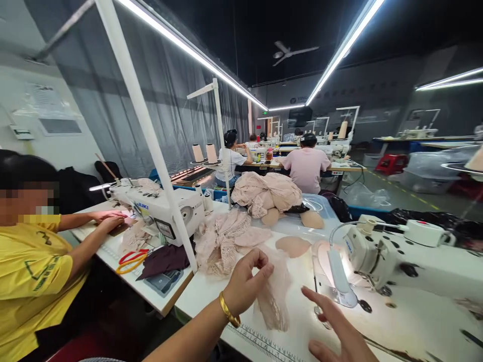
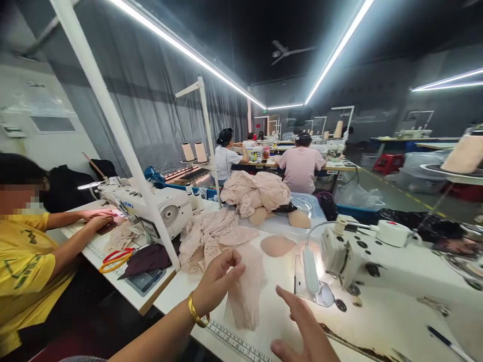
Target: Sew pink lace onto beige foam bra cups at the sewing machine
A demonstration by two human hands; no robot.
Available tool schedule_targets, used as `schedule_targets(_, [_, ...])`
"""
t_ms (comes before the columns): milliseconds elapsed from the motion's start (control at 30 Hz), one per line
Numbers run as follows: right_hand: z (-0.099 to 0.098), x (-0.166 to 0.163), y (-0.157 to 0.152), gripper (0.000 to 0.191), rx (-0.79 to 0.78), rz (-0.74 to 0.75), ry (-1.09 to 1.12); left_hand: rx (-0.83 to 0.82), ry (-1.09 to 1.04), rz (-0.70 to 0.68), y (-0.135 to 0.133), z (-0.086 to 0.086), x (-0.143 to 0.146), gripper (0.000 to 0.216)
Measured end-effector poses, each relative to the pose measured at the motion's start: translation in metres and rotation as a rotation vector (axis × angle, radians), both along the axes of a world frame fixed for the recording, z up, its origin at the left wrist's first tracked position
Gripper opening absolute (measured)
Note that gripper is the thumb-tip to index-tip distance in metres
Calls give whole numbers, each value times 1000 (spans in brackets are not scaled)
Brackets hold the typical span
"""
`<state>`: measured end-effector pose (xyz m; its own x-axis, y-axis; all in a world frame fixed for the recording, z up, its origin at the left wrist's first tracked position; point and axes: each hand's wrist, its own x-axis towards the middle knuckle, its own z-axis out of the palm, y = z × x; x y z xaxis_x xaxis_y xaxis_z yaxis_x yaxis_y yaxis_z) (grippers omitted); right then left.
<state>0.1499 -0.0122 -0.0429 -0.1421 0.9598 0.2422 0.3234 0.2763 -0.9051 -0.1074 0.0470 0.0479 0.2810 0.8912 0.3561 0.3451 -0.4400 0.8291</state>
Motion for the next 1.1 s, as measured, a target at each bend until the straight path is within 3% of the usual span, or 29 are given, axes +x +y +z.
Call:
schedule_targets(100, [17, -36, -6, 63, -204, -70, 316, -247, -375, -149, -15, -18, 20, 40])
schedule_targets(200, [26, -41, -6, 54, -272, -133, 460, -510, -597, -224, -23, -32, 29, 51])
schedule_targets(300, [35, -30, -8, 45, -238, -111, 422, -809, -689, -332, -28, -37, 32, 55])
schedule_targets(400, [40, -22, -9, 44, -231, -86, 425, -952, -642, -480, -31, -36, 38, 60])
schedule_targets(500, [36, -23, -9, 50, -277, -147, 485, -930, -622, -479, -33, -34, 47, 56])
schedule_targets(633, [19, -28, -10, 64, -329, -181, 497, -856, -741, -334, -31, -33, 54, 54])
schedule_targets(833, [11, -29, -13, 47, -261, -221, 438, -747, -779, -145, -35, -45, 55, 51])
schedule_targets(900, [12, -28, -13, 46, -231, -253, 438, -719, -737, -139, -36, -52, 52, 53])
schedule_targets(1000, [13, -24, -10, 47, -245, -274, 466, -631, -365, -286, -24, -54, 42, 61])
schedule_targets(1067, [11, -18, -5, 48, -272, -280, 471, -418, 117, -302, -3, -46, 35, 59])
schedule_targets(1100, [10, -14, -1, 49, -283, -281, 467, -270, 350, -238, 10, -41, 33, 56])
